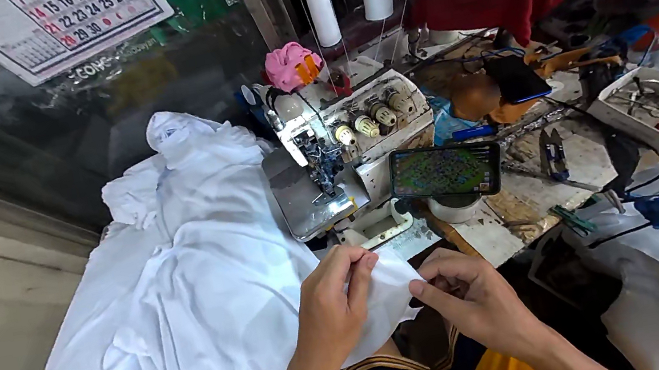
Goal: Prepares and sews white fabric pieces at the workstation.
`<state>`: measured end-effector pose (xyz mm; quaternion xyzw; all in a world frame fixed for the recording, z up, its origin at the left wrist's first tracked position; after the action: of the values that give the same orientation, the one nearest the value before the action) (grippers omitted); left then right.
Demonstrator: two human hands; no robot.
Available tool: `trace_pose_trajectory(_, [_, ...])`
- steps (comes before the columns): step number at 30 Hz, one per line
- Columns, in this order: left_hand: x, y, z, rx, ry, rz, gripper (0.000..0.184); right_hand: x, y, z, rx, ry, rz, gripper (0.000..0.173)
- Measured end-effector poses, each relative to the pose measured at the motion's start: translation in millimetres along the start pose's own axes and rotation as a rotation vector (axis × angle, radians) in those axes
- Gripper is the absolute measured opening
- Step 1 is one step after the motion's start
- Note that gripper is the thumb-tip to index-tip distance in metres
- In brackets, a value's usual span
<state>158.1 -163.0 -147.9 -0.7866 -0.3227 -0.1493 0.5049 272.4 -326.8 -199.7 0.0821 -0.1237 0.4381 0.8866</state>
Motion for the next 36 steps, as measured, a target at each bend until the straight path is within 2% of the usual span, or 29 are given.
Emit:
trace_pose_trajectory(9, [-0.9,-7.3,-1.3,0.073,-0.015,-0.048,0.025,3.8,6.1,8.6,-0.032,-0.073,-0.016,0.024])
trace_pose_trajectory(14, [-2.6,1.1,22.4,0.083,-0.108,-0.027,0.028,10.7,9.9,-2.4,-0.051,-0.068,-0.013,0.023])
trace_pose_trajectory(17, [13.2,-16.6,26.6,0.028,-0.118,0.030,0.030,24.8,14.1,9.8,-0.006,-0.097,0.024,0.018])
trace_pose_trajectory(20, [43.6,-48.3,13.8,0.071,-0.033,-0.052,0.024,51.3,20.2,31.3,0.040,-0.149,0.034,0.017])
trace_pose_trajectory(23, [77.4,-47.3,26.3,0.349,0.048,-0.123,0.025,90.5,27.8,12.9,-0.018,-0.049,-0.048,0.023])
trace_pose_trajectory(26, [88.5,-19.2,57.1,0.503,0.036,-0.010,0.027,109.6,33.0,-25.4,0.072,0.136,-0.082,0.024])
trace_pose_trajectory(32, [86.7,-19.4,60.0,0.448,0.018,0.004,0.021,103.7,37.2,-31.0,0.106,0.132,-0.064,0.024])
trace_pose_trajectory(36, [88.8,-18.5,62.1,0.465,0.036,0.020,0.023,105.0,34.5,-25.1,0.130,0.107,-0.046,0.022])
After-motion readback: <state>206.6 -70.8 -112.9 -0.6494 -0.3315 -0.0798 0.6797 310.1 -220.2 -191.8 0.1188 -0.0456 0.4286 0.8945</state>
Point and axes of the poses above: each hand's wrist, its own x-axis towards the middle knuckle, its own y-axis out of the palm, z = x × y, the point moved 6 cm from there along x, towards the middle knuckle, and after that the axes turned 11 degrees about x, right-handed, at the moved point
